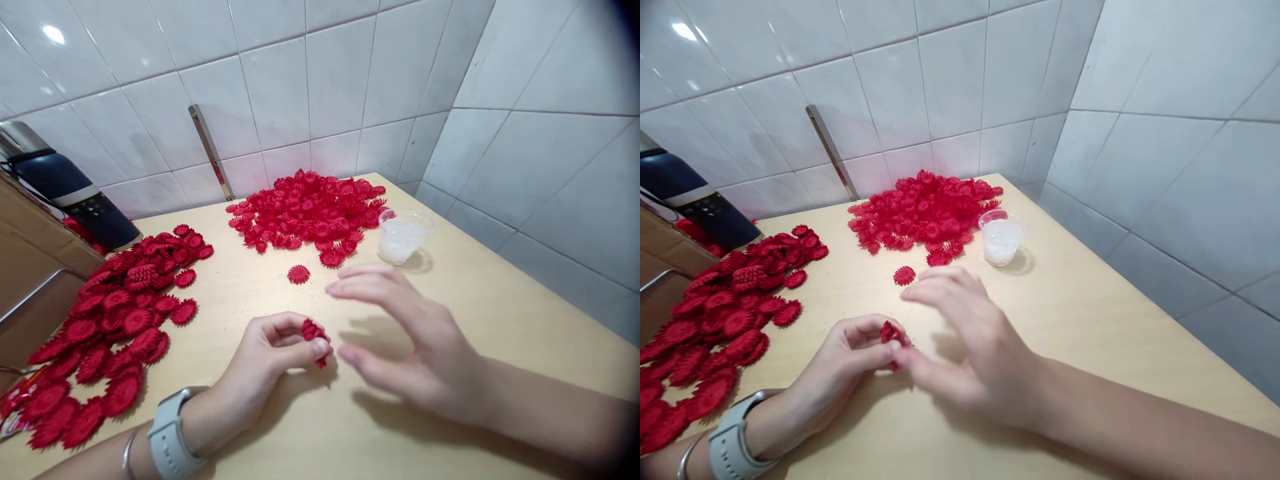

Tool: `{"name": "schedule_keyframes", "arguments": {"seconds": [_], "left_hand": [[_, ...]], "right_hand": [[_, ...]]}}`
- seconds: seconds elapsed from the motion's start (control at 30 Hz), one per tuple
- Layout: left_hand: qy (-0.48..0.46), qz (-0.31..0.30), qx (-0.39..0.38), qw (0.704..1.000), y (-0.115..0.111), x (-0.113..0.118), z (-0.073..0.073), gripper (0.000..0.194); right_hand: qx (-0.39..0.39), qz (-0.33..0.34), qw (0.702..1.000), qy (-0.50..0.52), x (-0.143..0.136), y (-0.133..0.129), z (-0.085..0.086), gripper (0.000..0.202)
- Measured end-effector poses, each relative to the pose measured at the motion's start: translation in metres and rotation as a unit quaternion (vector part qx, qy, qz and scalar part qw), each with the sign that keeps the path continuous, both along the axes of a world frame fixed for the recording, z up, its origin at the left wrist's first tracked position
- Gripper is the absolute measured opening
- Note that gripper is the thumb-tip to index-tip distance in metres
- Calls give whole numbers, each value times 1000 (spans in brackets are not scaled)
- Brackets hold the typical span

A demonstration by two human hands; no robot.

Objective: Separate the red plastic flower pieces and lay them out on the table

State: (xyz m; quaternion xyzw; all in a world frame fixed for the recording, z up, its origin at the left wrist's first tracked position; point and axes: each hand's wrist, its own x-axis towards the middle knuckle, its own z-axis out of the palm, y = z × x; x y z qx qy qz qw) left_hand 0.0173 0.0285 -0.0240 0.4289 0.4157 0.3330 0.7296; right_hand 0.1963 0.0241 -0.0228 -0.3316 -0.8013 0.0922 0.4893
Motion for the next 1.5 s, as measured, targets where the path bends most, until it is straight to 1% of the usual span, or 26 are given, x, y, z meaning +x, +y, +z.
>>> {"name": "schedule_keyframes", "arguments": {"seconds": [0.07, 0.1, 0.13, 0.2, 0.27, 0.3, 0.33, 0.37, 0.47, 0.5, 0.57, 0.63, 0.7, 0.8, 0.87, 0.97, 1.07, 1.1, 1.13, 1.2, 1.23, 1.27, 1.37, 1.43, 1.47, 1.5], "left_hand": [[-11, 9, -9, 1000, 0, 1, -1, 15], [-18, 8, -15, 1000, 0, 1, -1, 20], [-24, 10, -19, 999, 1, 1, -2, 26], [-37, 20, -23, 999, 2, 1, -3, 36], [-40, 27, -20, 999, 2, 0, -3, 47], [-34, 25, -14, 999, 2, 0, -4, 50], [-23, 21, -8, 999, 2, 0, -3, 51], [-10, 16, -3, 1000, 1, 0, -3, 48], [10, 7, 6, 1000, -1, 1, -2, 36], [6, 6, 9, 1000, -2, 2, -2, 34], [-6, 8, 12, 1000, -4, 3, -2, 32], [-7, 15, 13, 1000, -5, 5, -3, 32], [-3, 27, 21, 999, -6, 5, -5, 34], [3, 47, 59, 997, -5, 5, -7, 33], [22, 52, 87, 995, -3, 3, -5, 31], [70, 31, 123, 990, 0, -1, 1, 25], [126, -2, 184, 975, 3, -5, 6, 19], [146, -9, 209, 967, 4, -6, 6, 18], [167, -13, 232, 958, 4, -7, 5, 16], [209, -18, 272, 939, 5, -8, 1, 16], [230, -15, 290, 929, 5, -9, -1, 18], [251, -9, 306, 918, 5, -10, -4, 21], [284, 15, 332, 899, 5, -11, -9, 36], [284, 29, 347, 893, 1, -10, -7, 44], [279, 24, 360, 890, -3, -9, -4, 44], [269, 3, 378, 886, -7, -7, -1, 41]], "right_hand": [[-32, -66, 997, 11, 13, 12, 13, 18], [-73, -111, 991, 20, 21, 19, 20, 16], [-104, -148, 983, 31, 30, 26, 27, 19], [-145, -207, 967, 36, 47, 41, 40, 34], [-167, -255, 953, 2, 63, 54, 48, 46], [-155, -283, 946, -18, 69, 59, 50, 46], [-157, -289, 942, -66, 75, 63, 50, 38], [-154, -288, 939, -107, 78, 66, 49, 35], [-169, -231, 938, -197, 84, 71, 40, 61], [-179, -213, 938, -209, 85, 72, 37, 64], [-199, -193, 938, -208, 86, 74, 31, 63], [-216, -193, 938, -191, 85, 74, 29, 61], [-222, -192, 939, -177, 83, 73, 30, 60], [-222, -169, 946, -163, 76, 69, 34, 57], [-229, -159, 948, -155, 71, 67, 35, 56], [-242, -153, 944, -165, 65, 64, 32, 56], [-213, -149, 951, -170, 64, 60, 30, 62], [-197, -154, 954, -167, 64, 58, 31, 61], [-184, -162, 956, -162, 65, 56, 33, 55], [-169, -166, 958, -162, 64, 53, 38, 36], [-165, -160, 958, -174, 63, 51, 40, 31], [-159, -151, 957, -193, 62, 51, 42, 31], [-145, -120, 946, -262, 59, 54, 42, 38], [-141, -116, 942, -282, 57, 56, 42, 39], [-134, -125, 943, -279, 57, 56, 42, 38], [-123, -142, 945, -267, 56, 55, 43, 37]]}}
